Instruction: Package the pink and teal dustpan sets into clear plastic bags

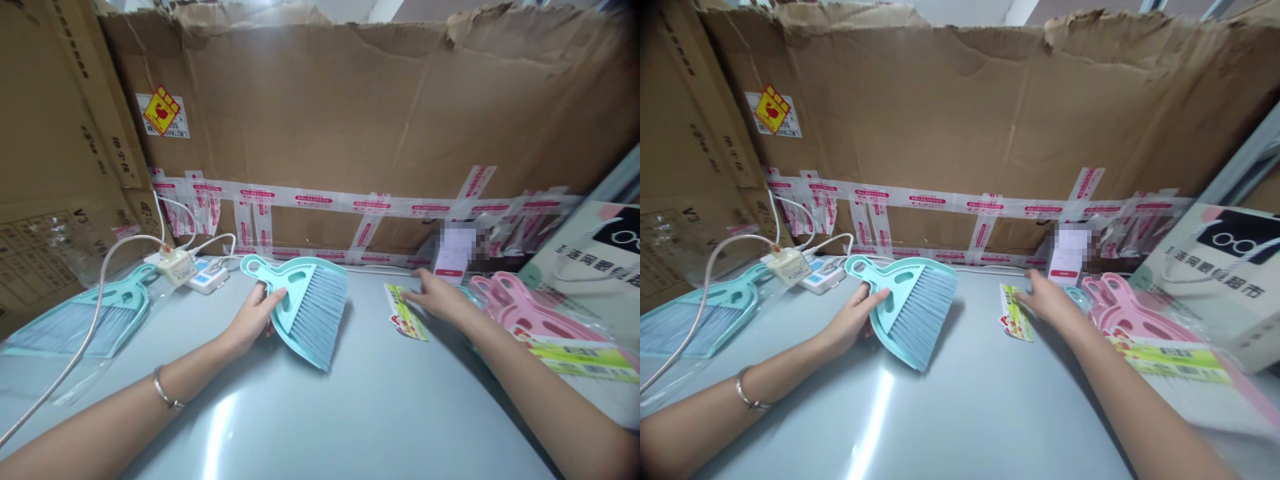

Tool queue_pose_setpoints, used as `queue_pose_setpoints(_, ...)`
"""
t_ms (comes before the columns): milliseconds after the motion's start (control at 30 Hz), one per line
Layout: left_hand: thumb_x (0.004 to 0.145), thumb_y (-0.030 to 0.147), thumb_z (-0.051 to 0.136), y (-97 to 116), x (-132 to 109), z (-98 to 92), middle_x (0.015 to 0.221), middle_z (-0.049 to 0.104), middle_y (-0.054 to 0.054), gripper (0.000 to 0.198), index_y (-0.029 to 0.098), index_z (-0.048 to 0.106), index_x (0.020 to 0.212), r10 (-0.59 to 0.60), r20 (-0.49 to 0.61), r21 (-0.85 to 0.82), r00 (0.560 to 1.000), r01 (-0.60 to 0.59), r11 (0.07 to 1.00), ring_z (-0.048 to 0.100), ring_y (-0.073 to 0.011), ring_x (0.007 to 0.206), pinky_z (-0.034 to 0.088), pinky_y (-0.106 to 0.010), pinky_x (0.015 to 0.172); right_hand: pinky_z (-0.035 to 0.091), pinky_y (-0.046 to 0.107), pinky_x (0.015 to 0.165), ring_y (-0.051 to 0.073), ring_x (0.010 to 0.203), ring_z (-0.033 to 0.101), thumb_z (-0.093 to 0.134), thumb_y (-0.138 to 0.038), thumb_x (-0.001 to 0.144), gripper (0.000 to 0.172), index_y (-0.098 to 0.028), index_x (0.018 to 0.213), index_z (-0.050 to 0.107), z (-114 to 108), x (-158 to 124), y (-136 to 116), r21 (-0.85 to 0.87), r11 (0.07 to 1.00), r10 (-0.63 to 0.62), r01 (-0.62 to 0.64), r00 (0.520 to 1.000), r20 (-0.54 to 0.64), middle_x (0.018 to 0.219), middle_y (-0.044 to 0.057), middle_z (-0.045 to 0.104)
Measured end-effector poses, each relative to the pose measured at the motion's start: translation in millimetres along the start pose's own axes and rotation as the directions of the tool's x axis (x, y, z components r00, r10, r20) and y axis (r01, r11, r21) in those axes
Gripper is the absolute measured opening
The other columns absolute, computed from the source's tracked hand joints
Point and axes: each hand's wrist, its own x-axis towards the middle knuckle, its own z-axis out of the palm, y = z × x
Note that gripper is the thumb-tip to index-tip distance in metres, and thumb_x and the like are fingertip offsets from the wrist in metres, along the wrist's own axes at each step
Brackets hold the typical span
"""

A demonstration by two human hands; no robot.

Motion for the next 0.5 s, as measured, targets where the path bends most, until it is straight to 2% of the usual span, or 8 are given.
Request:
queue_pose_setpoints(33, 0.073, 0.045, 0.06, 1, -2, 0.5, 0.056, 0.046, 0.008, 0.042, 0.02, 0.045, 0.104, 0.012, 0.04, -0.013, 0.999, -0.011, 1.0, 0.041, -0.0064, 0.037, 0.03, -0.016, 0.031, 0.041, 0.031, 0.065, 0.022, 0.075, 0.057, 0.059, -0.035, 0.074, 0.032, -0.015, 0.099, 0.055, -1, -7, -13, 0.055, 0.996, -0.061, 0.067, 0.992, -0.109, 0.078, 0.007, 0.058)
queue_pose_setpoints(100, 0.075, 0.042, 0.06, 4, -6, 1.5, 0.064, 0.049, 0.006, 0.053, 0.023, 0.039, 0.12, 0.039, 0.111, -0.032, 0.993, -0.036, 0.999, 0.043, -0.0064, 0.039, 0.032, -0.017, 0.031, 0.042, 0.031, 0.068, 0.02, 0.077, 0.056, 0.052, -0.035, 0.08, 0.024, -0.016, 0.096, 0.056, -4, -26, -48, 0.203, 0.928, -0.242, 0.312, 0.92, -0.308, 0.081, 0.006, 0.056)
queue_pose_setpoints(167, 0.076, 0.04, 0.06, 7, -11, 2.8, 0.072, 0.052, 0.005, 0.063, 0.028, 0.03, 0.131, 0.064, 0.153, -0.038, 0.986, -0.059, 0.998, 0.045, -0.0061, 0.04, 0.035, -0.017, 0.032, 0.043, 0.03, 0.069, 0.018, 0.078, 0.054, 0.049, -0.034, 0.084, 0.02, -0.02, 0.094, 0.057, -5, -47, -86, 0.282, 0.764, -0.503, 0.581, 0.809, -0.303, 0.083, 0.005, 0.054)
queue_pose_setpoints(200, 0.077, 0.04, 0.06, 9, -13, 3.5, 0.074, 0.053, 0.004, 0.068, 0.031, 0.026, 0.134, 0.072, 0.167, -0.038, 0.983, -0.067, 0.997, 0.045, -0.0059, 0.04, 0.037, -0.018, 0.033, 0.044, 0.03, 0.072, 0.018, 0.083, 0.054, 0.049, -0.033, 0.085, 0.02, -0.021, 0.098, 0.057, -4, -57, -104, 0.306, 0.685, -0.608, 0.661, 0.75, -0.26, 0.087, 0.005, 0.054)
queue_pose_setpoints(233, 0.077, 0.04, 0.06, 10, -15, 4.1, 0.076, 0.053, 0.004, 0.071, 0.033, 0.022, 0.136, 0.078, 0.179, -0.035, 0.981, -0.073, 0.997, 0.046, -0.0058, 0.04, 0.038, -0.018, 0.033, 0.044, 0.031, 0.074, 0.018, 0.085, 0.053, 0.051, -0.032, 0.084, 0.022, -0.021, 0.101, 0.057, -2, -65, -120, 0.322, 0.649, -0.66, 0.69, 0.72, -0.213, 0.09, 0.006, 0.053)
queue_pose_setpoints(300, 0.077, 0.04, 0.061, 12, -19, 5.2, 0.08, 0.054, 0.003, 0.075, 0.035, 0.017, 0.138, 0.078, 0.203, -0.024, 0.976, -0.075, 0.997, 0.047, -0.0055, 0.039, 0.041, -0.019, 0.034, 0.044, 0.033, 0.075, 0.018, 0.085, 0.052, 0.055, -0.031, 0.081, 0.025, -0.02, 0.104, 0.055, 1, -73, -142, 0.353, 0.643, -0.675, 0.68, 0.72, -0.158, 0.093, 0.006, 0.05)
queue_pose_setpoints(400, 0.078, 0.043, 0.059, 12, -22, 5.5, 0.088, 0.057, 0.0, 0.072, 0.035, 0.02, 0.138, 0.101, 0.246, -0.027, 0.964, -0.097, 0.995, 0.053, -0.0081, 0.046, 0.046, -0.022, 0.04, 0.043, 0.031, 0.071, 0.016, 0.077, 0.049, 0.057, -0.027, 0.078, 0.015, -0.019, 0.092, 0.056, 2, -71, -156, 0.418, 0.658, -0.643, 0.626, 0.756, -0.12, 0.088, 0.003, 0.047)
queue_pose_setpoints(500, 0.081, 0.046, 0.054, 14, -23, 3.6, 0.101, 0.061, -0.005, 0.057, 0.029, 0.037, 0.132, 0.269, 0.262, -0.081, 0.927, -0.256, 0.963, 0.062, -0.0186, 0.083, 0.053, -0.031, 0.07, 0.042, 0.028, 0.066, 0.013, 0.071, 0.047, 0.057, -0.025, 0.077, 0.008, -0.019, 0.081, 0.053, -3, -70, -158, 0.513, 0.621, -0.639, 0.592, 0.762, -0.105, 0.082, 0.001, 0.044)
